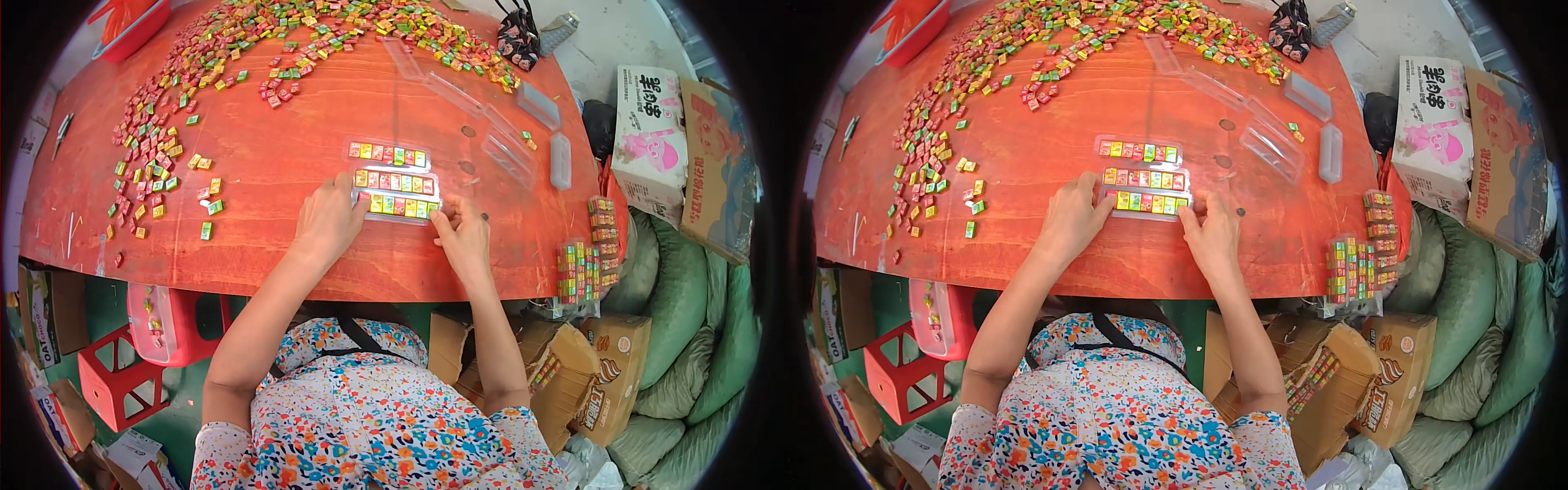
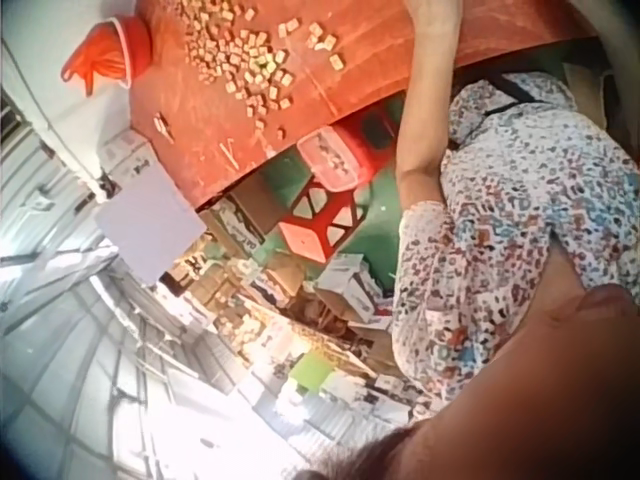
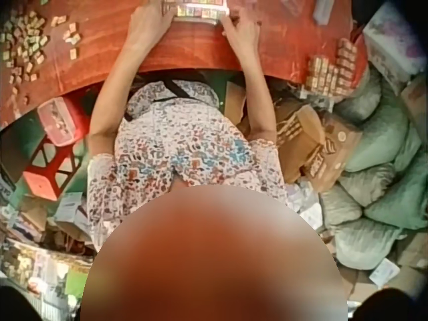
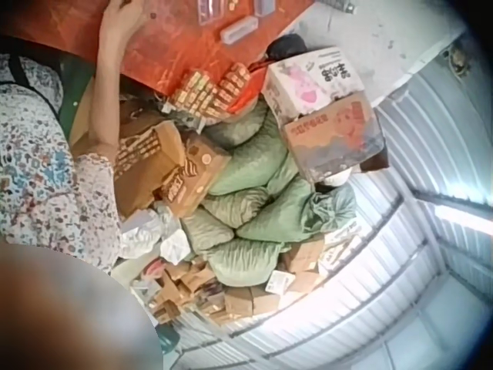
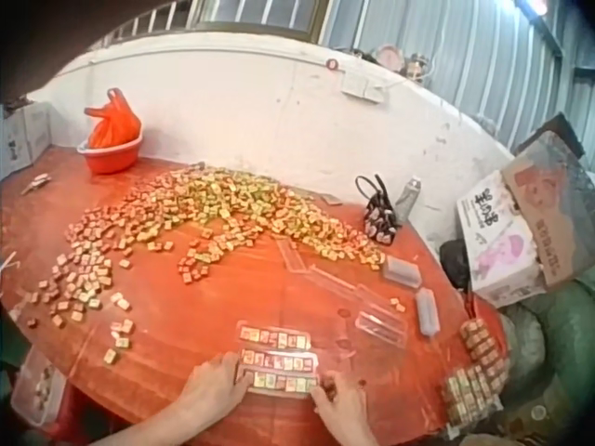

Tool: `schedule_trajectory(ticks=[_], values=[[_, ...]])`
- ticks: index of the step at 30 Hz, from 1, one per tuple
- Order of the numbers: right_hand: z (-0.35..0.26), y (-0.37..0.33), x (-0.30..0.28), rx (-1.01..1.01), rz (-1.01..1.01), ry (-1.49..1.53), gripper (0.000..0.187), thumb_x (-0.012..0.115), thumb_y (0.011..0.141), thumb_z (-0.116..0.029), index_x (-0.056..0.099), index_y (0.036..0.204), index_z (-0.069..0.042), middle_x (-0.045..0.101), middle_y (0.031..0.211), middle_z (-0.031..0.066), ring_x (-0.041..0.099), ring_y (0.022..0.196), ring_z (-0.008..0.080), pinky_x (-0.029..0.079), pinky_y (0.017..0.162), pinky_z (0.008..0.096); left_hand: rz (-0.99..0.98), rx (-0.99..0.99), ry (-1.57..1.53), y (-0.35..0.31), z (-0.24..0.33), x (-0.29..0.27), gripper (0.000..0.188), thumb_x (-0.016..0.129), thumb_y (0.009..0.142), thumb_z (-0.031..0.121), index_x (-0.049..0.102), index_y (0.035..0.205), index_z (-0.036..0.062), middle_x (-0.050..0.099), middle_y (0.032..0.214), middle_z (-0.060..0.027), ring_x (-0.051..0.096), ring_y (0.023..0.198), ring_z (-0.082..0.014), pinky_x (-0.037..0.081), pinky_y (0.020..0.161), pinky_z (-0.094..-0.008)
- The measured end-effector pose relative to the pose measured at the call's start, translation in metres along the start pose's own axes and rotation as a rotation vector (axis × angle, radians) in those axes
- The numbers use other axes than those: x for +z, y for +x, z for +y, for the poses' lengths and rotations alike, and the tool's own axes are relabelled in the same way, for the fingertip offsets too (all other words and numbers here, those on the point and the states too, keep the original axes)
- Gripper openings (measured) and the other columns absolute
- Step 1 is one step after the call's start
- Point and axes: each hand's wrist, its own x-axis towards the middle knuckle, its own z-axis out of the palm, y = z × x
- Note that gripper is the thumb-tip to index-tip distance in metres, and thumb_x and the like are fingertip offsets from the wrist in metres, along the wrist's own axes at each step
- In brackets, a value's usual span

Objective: Picking small colorful toy pieces from a pile and arranging them into clear plastic storage cases.

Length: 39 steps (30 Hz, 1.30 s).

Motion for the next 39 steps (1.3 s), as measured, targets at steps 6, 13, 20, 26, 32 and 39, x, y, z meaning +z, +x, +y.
schedule_trajectory(ticks=[6,13,20,26,32,39], values=[[-0.009,-0.016,-0.002,0.171,-0.063,0.321,0.041,0.068,0.091,-0.007,0.052,0.126,0.005,0.065,0.091,0.0111,0.065,0.072,0.0127,0.057,0.055,0.0247,-0.161,-0.180,-0.298,-0.003,0.013,-0.021,0.031,0.072,0.084,0.016,0.062,0.105,-0.0036,0.067,0.080,-0.0229,0.068,0.080,-0.0392,0.053,0.069,-0.0466],[-0.033,0.018,-0.016,0.074,-0.008,0.291,0.044,0.067,0.091,-0.009,0.051,0.129,0.005,0.063,0.091,0.0105,0.065,0.066,0.0136,0.057,0.054,0.0264,-0.059,-0.161,-0.346,0.024,0.021,-0.031,0.036,0.075,0.083,0.019,0.062,0.111,-0.0017,0.067,0.075,-0.0138,0.067,0.068,-0.0270,0.052,0.063,-0.0395],[-0.014,0.047,0.000,0.099,-0.056,0.013,0.047,0.067,0.090,-0.012,0.051,0.130,0.006,0.063,0.090,0.0111,0.065,0.066,0.0128,0.057,0.053,0.0257,0.041,-0.034,-0.032,0.036,-0.006,0.004,0.041,0.072,0.085,0.021,0.060,0.115,-0.0046,0.066,0.076,-0.0144,0.068,0.073,-0.0291,0.054,0.067,-0.0409],[-0.014,0.041,0.000,0.173,-0.145,0.236,0.050,0.066,0.090,-0.011,0.047,0.133,0.005,0.064,0.090,0.0113,0.064,0.066,0.0121,0.057,0.053,0.0255,-0.082,-0.162,-0.342,0.030,-0.006,-0.011,0.043,0.069,0.088,0.020,0.058,0.121,-0.0061,0.065,0.073,-0.0102,0.068,0.064,-0.0197,0.055,0.054,-0.0327],[-0.025,0.074,-0.006,0.042,-0.038,0.102,0.053,0.067,0.089,-0.016,0.048,0.133,0.004,0.066,0.093,0.0148,0.068,0.067,0.0169,0.058,0.054,0.0301,0.042,0.013,-0.144,0.068,-0.011,-0.005,0.043,0.066,0.090,0.028,0.060,0.120,-0.0031,0.066,0.076,-0.0137,0.070,0.071,-0.0224,0.055,0.061,-0.0366],[-0.023,0.095,0.021,-0.007,-0.038,-0.190,0.046,0.060,0.086,-0.032,0.062,0.111,0.006,0.071,0.092,0.0196,0.073,0.071,0.0261,0.055,0.084,0.0458,-0.222,-0.224,-0.238,0.092,-0.044,0.007,0.035,0.063,0.094,0.028,0.065,0.114,-0.0006,0.063,0.093,-0.0101,0.065,0.073,-0.0170,0.059,0.064,-0.0290]])
